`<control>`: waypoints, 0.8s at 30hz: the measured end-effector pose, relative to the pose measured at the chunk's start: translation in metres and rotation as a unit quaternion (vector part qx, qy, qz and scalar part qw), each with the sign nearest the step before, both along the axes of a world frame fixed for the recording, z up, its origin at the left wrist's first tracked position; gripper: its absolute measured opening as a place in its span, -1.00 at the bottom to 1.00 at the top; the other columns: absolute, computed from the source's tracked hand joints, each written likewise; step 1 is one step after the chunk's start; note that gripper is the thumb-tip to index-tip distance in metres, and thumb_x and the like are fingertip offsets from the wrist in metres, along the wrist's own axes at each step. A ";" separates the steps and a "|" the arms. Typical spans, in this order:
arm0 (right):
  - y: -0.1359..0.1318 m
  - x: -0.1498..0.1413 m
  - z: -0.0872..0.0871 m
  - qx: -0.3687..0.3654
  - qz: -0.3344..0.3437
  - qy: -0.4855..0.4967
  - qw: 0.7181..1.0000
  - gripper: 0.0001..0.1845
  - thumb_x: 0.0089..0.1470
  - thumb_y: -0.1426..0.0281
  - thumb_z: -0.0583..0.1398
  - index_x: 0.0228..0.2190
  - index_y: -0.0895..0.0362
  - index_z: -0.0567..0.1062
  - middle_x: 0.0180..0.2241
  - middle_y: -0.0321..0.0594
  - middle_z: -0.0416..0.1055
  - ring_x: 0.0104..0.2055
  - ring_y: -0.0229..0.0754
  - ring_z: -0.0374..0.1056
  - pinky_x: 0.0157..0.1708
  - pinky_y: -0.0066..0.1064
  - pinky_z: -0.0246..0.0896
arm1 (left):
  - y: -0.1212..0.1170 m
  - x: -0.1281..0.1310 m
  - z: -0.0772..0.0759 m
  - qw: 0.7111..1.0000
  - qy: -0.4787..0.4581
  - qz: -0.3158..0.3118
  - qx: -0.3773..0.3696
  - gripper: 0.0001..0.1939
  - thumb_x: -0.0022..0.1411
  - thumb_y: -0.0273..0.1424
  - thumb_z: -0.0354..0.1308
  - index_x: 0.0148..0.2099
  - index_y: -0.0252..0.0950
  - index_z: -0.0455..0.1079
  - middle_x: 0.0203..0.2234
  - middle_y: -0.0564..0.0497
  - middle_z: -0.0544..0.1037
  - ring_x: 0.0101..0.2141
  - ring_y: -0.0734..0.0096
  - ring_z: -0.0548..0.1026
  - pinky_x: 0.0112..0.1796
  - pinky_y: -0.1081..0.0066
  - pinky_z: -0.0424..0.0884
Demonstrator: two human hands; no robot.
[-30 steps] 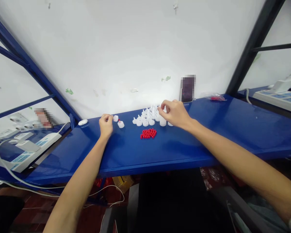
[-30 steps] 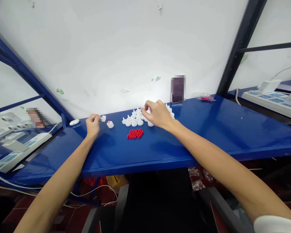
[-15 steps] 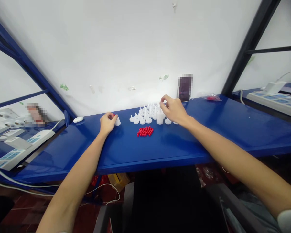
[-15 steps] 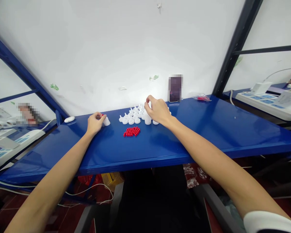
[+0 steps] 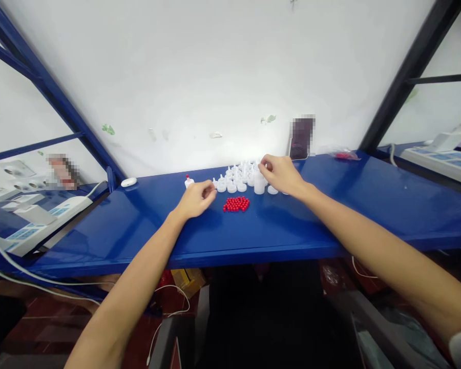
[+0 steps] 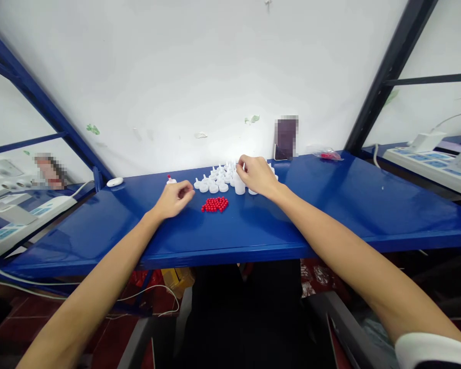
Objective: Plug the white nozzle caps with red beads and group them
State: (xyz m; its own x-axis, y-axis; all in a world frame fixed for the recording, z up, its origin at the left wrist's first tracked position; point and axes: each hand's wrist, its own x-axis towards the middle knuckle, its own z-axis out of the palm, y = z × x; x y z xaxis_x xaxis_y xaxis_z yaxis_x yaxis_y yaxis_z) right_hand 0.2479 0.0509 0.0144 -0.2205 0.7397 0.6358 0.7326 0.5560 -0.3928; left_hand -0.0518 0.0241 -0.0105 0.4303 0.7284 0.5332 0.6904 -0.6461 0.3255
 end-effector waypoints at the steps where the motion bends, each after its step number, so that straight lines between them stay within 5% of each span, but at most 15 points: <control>1: -0.001 0.000 0.001 0.012 0.004 0.016 1.000 -0.83 0.18 0.37 0.12 -0.41 0.12 0.48 -0.58 -0.26 0.38 -0.52 -0.19 0.25 -0.39 -0.30 0.08 | -0.001 0.007 -0.001 1.000 0.017 -0.023 -0.008 -0.84 0.28 -0.37 0.04 -0.34 -0.29 0.37 -0.56 0.09 0.39 -0.53 0.46 0.30 -0.43 0.42 0.21; 6: -0.008 -0.001 0.005 0.065 0.042 0.087 0.993 -0.78 0.25 0.27 0.11 -0.36 0.09 0.47 -0.59 -0.31 0.35 -0.52 -0.20 0.23 -0.39 -0.31 0.09 | -0.001 0.017 -0.003 0.993 0.078 -0.075 -0.041 -0.82 0.26 -0.37 0.07 -0.16 -0.28 0.47 -0.34 0.01 0.51 -0.45 0.43 0.38 -0.36 0.40 0.30; 12: -0.020 -0.013 0.003 0.055 0.108 0.115 0.986 -0.76 0.28 0.22 0.10 -0.32 0.09 0.45 -0.59 -0.34 0.34 -0.54 -0.22 0.25 -0.39 -0.31 0.14 | -0.011 0.011 0.004 0.992 0.062 -0.060 -0.097 -0.78 0.22 -0.28 0.17 -0.41 -0.28 0.35 -0.64 0.15 0.31 -0.59 0.51 0.26 -0.49 0.45 0.17; 17: -0.030 -0.023 -0.001 0.005 0.152 0.168 0.974 -0.73 0.34 0.17 0.05 -0.20 0.09 0.40 -0.16 -0.15 0.56 -0.61 -0.33 0.31 -0.54 -0.37 0.18 | -0.016 0.017 0.005 0.988 0.095 -0.066 -0.104 -0.70 0.18 -0.22 0.24 -0.48 -0.28 0.31 -0.68 0.17 0.26 -0.62 0.55 0.21 -0.52 0.46 0.11; 24: -0.024 -0.024 -0.004 0.051 0.159 0.173 0.971 -0.77 0.31 0.21 0.09 -0.25 0.11 0.41 0.27 0.03 0.22 -0.41 -0.26 0.46 -0.44 -0.32 0.36 | -0.013 0.016 0.002 0.985 0.110 -0.059 -0.120 -0.80 0.17 -0.30 0.19 -0.45 -0.27 0.35 -0.66 0.16 0.33 -0.62 0.53 0.26 -0.51 0.46 0.16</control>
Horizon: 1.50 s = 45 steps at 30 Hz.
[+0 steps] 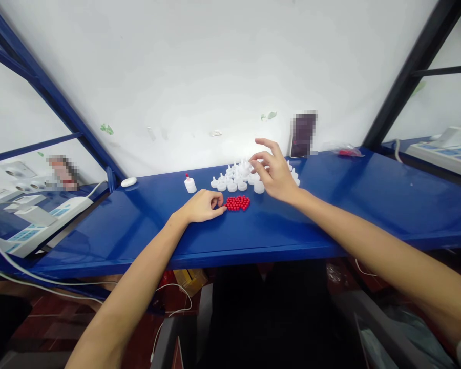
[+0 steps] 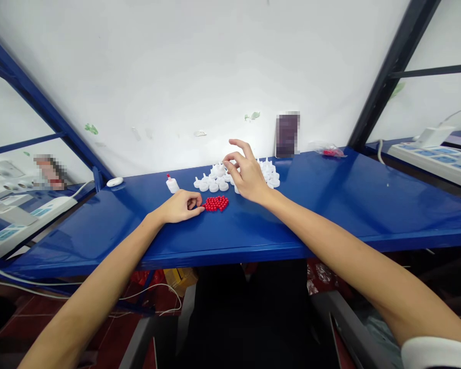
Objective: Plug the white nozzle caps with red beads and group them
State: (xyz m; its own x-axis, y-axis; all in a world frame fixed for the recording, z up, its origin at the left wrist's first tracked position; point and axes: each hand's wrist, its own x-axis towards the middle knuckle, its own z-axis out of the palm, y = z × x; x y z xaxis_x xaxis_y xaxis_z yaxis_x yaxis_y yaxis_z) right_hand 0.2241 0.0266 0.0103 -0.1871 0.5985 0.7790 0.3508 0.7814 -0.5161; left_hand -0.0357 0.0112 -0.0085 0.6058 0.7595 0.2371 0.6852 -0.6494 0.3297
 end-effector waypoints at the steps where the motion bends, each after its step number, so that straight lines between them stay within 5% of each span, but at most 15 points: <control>1: 0.001 0.000 0.000 -0.005 0.003 -0.002 1.000 -0.77 0.31 0.22 0.10 -0.25 0.12 0.41 0.25 0.04 0.25 -0.42 -0.27 0.46 -0.45 -0.31 0.36 | 0.000 0.000 0.000 1.000 -0.001 0.000 0.000 -0.81 0.17 -0.32 0.18 -0.45 -0.27 0.34 -0.66 0.16 0.34 -0.62 0.53 0.27 -0.50 0.46 0.16; 5: 0.000 -0.001 -0.001 -0.109 0.046 -0.004 0.993 -0.78 0.33 0.20 0.07 -0.21 0.09 0.35 -0.04 -0.07 0.48 -0.59 -0.30 0.41 -0.61 -0.37 0.27 | 0.002 -0.001 -0.002 0.999 -0.024 0.013 0.025 -0.86 0.15 -0.41 0.13 -0.46 -0.27 0.29 -0.66 0.17 0.30 -0.61 0.54 0.25 -0.50 0.47 0.15; 11: -0.006 -0.015 -0.006 -0.246 0.147 0.056 0.957 -0.83 0.32 0.21 0.07 -0.24 0.04 0.28 -0.23 -0.20 0.42 -0.58 -0.25 0.45 -0.71 -0.40 0.27 | 0.003 0.002 -0.002 0.977 -0.179 0.077 0.091 -0.86 0.25 -0.35 0.13 -0.35 -0.29 0.32 -0.66 0.19 0.26 -0.61 0.55 0.20 -0.48 0.47 0.13; 15: -0.007 -0.023 -0.009 -0.298 0.202 0.083 0.929 -0.79 0.28 0.19 0.12 -0.30 0.06 0.30 -0.31 -0.28 0.34 -0.56 -0.26 0.46 -0.67 -0.41 0.34 | 0.008 0.027 0.002 0.914 -0.400 0.062 0.018 -0.73 0.29 -0.18 0.13 -0.32 -0.28 0.30 -0.66 0.20 0.22 -0.62 0.56 0.14 -0.53 0.47 0.07; 19: -0.004 -0.024 -0.010 -0.341 0.215 0.132 0.906 -0.78 0.28 0.15 0.10 -0.26 0.03 0.24 -0.38 -0.34 0.37 -0.56 -0.22 0.49 -0.65 -0.41 0.37 | 0.019 0.061 0.006 0.883 -0.466 0.013 -0.058 -0.70 0.25 -0.14 0.19 -0.29 -0.27 0.29 -0.67 0.21 0.21 -0.64 0.58 0.12 -0.57 0.48 0.04; 25: 0.005 -0.020 -0.011 -0.252 0.197 0.152 0.935 -0.83 0.26 0.21 0.11 -0.26 0.05 0.31 -0.40 -0.33 0.36 -0.52 -0.27 0.37 -0.55 -0.39 0.36 | 0.021 0.085 -0.001 0.875 -0.483 0.022 0.001 -0.72 0.31 -0.14 0.15 -0.26 -0.25 0.26 -0.68 0.23 0.20 -0.65 0.56 0.12 -0.58 0.48 0.03; 29: 0.002 -0.021 -0.013 -0.198 0.184 0.121 0.955 -0.86 0.27 0.29 0.05 -0.24 0.07 0.37 -0.44 -0.34 0.30 -0.52 -0.28 0.23 -0.54 -0.42 0.18 | 0.014 0.082 -0.008 0.874 -0.486 -0.012 -0.025 -0.70 0.33 -0.12 0.13 -0.23 -0.25 0.26 -0.68 0.23 0.20 -0.64 0.55 0.13 -0.56 0.48 0.05; 45: -0.007 -0.019 -0.012 -0.158 0.145 0.118 0.970 -0.82 0.27 0.25 0.05 -0.19 0.04 0.38 -0.56 -0.40 0.22 -0.54 -0.23 0.10 -0.47 -0.34 0.04 | 0.006 0.078 -0.005 0.897 -0.436 -0.050 -0.049 -0.66 0.39 -0.05 0.10 -0.17 -0.25 0.30 -0.66 0.19 0.21 -0.60 0.52 0.20 -0.52 0.46 0.09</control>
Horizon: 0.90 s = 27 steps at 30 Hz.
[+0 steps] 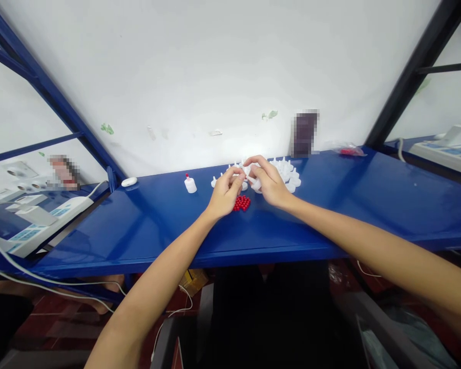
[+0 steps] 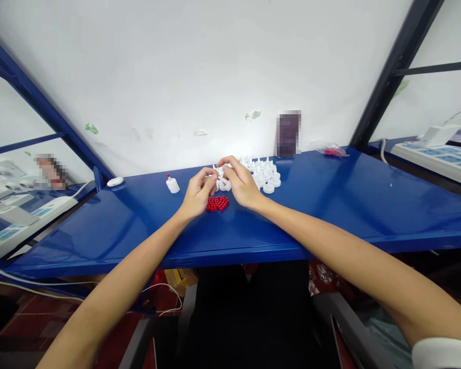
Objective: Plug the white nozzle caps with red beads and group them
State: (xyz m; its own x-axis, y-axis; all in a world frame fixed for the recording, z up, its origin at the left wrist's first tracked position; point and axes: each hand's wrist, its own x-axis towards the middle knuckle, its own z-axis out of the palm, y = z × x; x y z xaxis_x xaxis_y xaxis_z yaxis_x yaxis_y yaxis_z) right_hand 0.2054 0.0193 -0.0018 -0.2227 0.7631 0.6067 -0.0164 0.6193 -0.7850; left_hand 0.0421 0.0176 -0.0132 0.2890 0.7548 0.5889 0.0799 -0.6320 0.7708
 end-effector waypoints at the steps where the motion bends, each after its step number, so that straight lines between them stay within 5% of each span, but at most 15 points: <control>1: 0.000 0.000 0.000 0.001 -0.005 0.000 1.000 -0.81 0.27 0.24 0.04 -0.19 0.04 0.38 -0.56 -0.40 0.22 -0.55 -0.23 0.10 -0.48 -0.34 0.04 | 0.000 0.000 0.000 1.000 -0.005 0.004 -0.001 -0.65 0.39 -0.05 0.10 -0.18 -0.25 0.29 -0.66 0.20 0.21 -0.61 0.52 0.19 -0.52 0.46 0.09; 17: -0.001 0.009 -0.002 0.147 -0.068 -0.054 0.985 -0.43 0.34 -0.04 -0.06 -0.36 0.10 0.48 -0.54 -0.32 0.27 -0.48 -0.21 0.21 -0.38 -0.31 0.11 | -0.011 0.005 0.006 0.999 0.002 -0.039 -0.022 -0.56 0.29 0.03 0.19 -0.28 -0.28 0.30 -0.57 0.13 0.33 -0.54 0.55 0.28 -0.47 0.48 0.22; 27: -0.003 0.010 -0.002 0.288 -0.101 -0.124 0.944 -0.60 0.34 0.20 0.00 -0.31 0.10 0.55 -0.37 -0.18 0.52 -0.33 -0.14 0.41 -0.28 -0.28 0.22 | -0.005 0.003 0.007 0.989 -0.035 -0.036 -0.136 -0.48 0.00 0.04 0.42 -0.43 -0.36 0.45 -0.68 0.13 0.33 -0.61 0.60 0.26 -0.55 0.49 0.14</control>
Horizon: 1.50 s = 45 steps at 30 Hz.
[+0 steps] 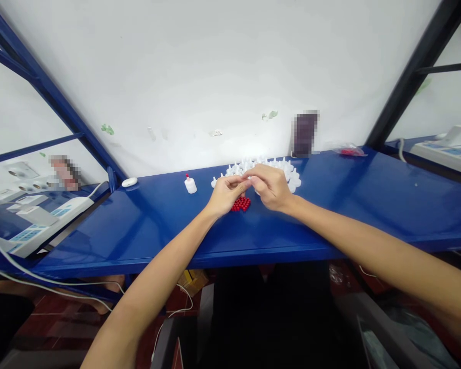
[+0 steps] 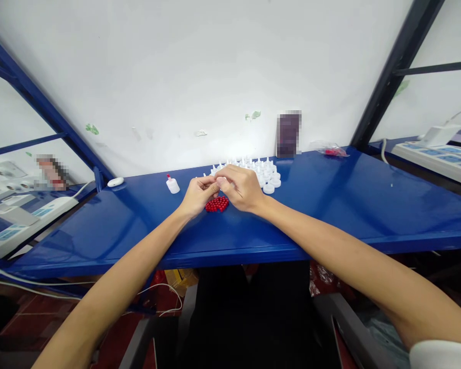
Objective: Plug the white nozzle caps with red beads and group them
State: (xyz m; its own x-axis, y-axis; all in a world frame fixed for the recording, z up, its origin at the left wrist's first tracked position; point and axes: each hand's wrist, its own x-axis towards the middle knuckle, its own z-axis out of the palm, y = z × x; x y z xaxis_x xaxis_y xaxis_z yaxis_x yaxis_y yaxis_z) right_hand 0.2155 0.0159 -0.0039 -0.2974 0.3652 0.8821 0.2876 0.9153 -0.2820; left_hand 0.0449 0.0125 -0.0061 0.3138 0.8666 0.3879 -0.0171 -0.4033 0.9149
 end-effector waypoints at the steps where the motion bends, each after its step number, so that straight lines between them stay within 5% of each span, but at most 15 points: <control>1: 0.000 0.000 0.000 0.002 -0.010 -0.005 1.000 -0.60 0.33 0.19 0.01 -0.32 0.09 0.56 -0.39 -0.19 0.51 -0.35 -0.14 0.39 -0.30 -0.27 0.21 | 0.001 0.000 -0.001 1.000 -0.005 -0.001 -0.003 -0.48 -0.03 0.03 0.44 -0.44 -0.37 0.45 -0.68 0.13 0.34 -0.62 0.60 0.26 -0.55 0.50 0.13; 10: 0.004 0.000 0.002 0.070 -0.038 -0.036 0.996 -0.44 0.31 0.04 -0.05 -0.49 0.06 0.52 -0.52 -0.22 0.38 -0.46 -0.16 0.25 -0.36 -0.23 0.09 | -0.004 0.007 -0.004 0.999 -0.025 -0.024 -0.038 -0.41 -0.08 0.11 0.42 -0.42 -0.38 0.49 -0.72 0.14 0.32 -0.70 0.66 0.13 -0.63 0.49 0.00; 14: 0.002 0.000 0.004 0.026 -0.020 -0.017 0.999 -0.44 0.31 -0.01 -0.07 -0.52 0.05 0.43 -0.51 -0.21 0.36 -0.45 -0.15 0.24 -0.39 -0.25 0.12 | -0.006 0.005 -0.002 0.998 0.027 0.022 0.043 -0.41 0.10 0.15 0.28 -0.43 -0.37 0.49 -0.70 0.11 0.36 -0.69 0.62 0.16 -0.60 0.47 0.08; 18: -0.001 0.000 0.008 -0.001 -0.029 0.008 1.000 -0.62 0.26 0.16 0.05 -0.53 0.04 0.38 -0.52 -0.24 0.36 -0.46 -0.17 0.24 -0.38 -0.27 0.15 | 0.004 -0.021 -0.004 0.975 0.085 0.114 0.171 -0.47 0.39 -0.02 0.04 -0.39 -0.35 0.52 -0.62 0.05 0.44 -0.60 0.53 0.29 -0.48 0.44 0.20; 25: -0.001 0.001 0.014 -0.027 -0.032 0.032 0.999 -0.82 0.03 0.43 0.12 -0.58 0.04 0.30 -0.56 -0.29 0.34 -0.49 -0.19 0.26 -0.42 -0.28 0.14 | 0.021 -0.052 -0.006 0.919 0.220 0.216 0.247 -0.50 0.41 -0.18 -0.02 -0.50 -0.33 0.44 -0.71 0.12 0.25 -0.62 0.50 0.22 -0.48 0.42 0.09; 30: 0.000 0.007 0.014 -0.088 -0.014 0.066 0.994 -0.77 0.14 0.33 0.11 -0.55 0.05 0.34 -0.63 -0.34 0.28 -0.56 -0.23 0.20 -0.49 -0.31 0.10 | 0.019 -0.040 -0.013 0.913 0.242 0.206 0.255 -0.51 0.41 -0.23 -0.04 -0.54 -0.32 0.39 -0.71 0.12 0.26 -0.61 0.49 0.22 -0.45 0.41 0.09; 36: 0.005 0.008 0.014 -0.133 -0.005 0.087 0.987 -0.39 0.31 0.06 0.01 -0.69 0.07 0.33 -0.70 -0.30 0.26 -0.61 -0.25 0.22 -0.50 -0.32 0.09 | 0.020 -0.035 -0.014 0.895 0.295 0.179 0.283 -0.51 0.41 -0.29 -0.05 -0.58 -0.29 0.32 -0.72 0.11 0.23 -0.62 0.48 0.18 -0.44 0.38 0.04; 41: 0.008 0.007 0.017 -0.186 -0.010 0.106 0.977 -0.27 0.30 -0.07 -0.01 -0.74 0.07 0.36 -0.74 -0.29 0.27 -0.64 -0.27 0.19 -0.53 -0.33 0.08 | 0.019 -0.042 -0.008 0.839 0.396 0.164 0.334 -0.55 0.41 -0.31 -0.05 -0.56 -0.28 0.30 -0.66 0.06 0.31 -0.59 0.44 0.21 -0.43 0.37 0.03; 45: 0.014 0.009 0.015 -0.212 0.006 0.106 0.972 -0.27 0.31 -0.07 -0.02 -0.74 0.08 0.36 -0.72 -0.26 0.30 -0.64 -0.28 0.18 -0.53 -0.35 0.09 | 0.017 -0.039 -0.008 0.805 0.464 0.114 0.351 -0.71 0.38 -0.27 0.01 -0.29 -0.28 0.49 -0.41 -0.06 0.49 -0.40 0.31 0.41 -0.36 0.38 0.20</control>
State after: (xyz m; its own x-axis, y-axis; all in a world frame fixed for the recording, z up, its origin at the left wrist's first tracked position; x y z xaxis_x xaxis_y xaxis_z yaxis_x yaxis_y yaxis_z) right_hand 0.2245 0.0299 0.0109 -0.1328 0.7068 0.6948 0.1725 0.7068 -0.6860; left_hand 0.0054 0.0297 -0.0140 0.6150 0.6117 0.4976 0.6906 -0.7224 0.0346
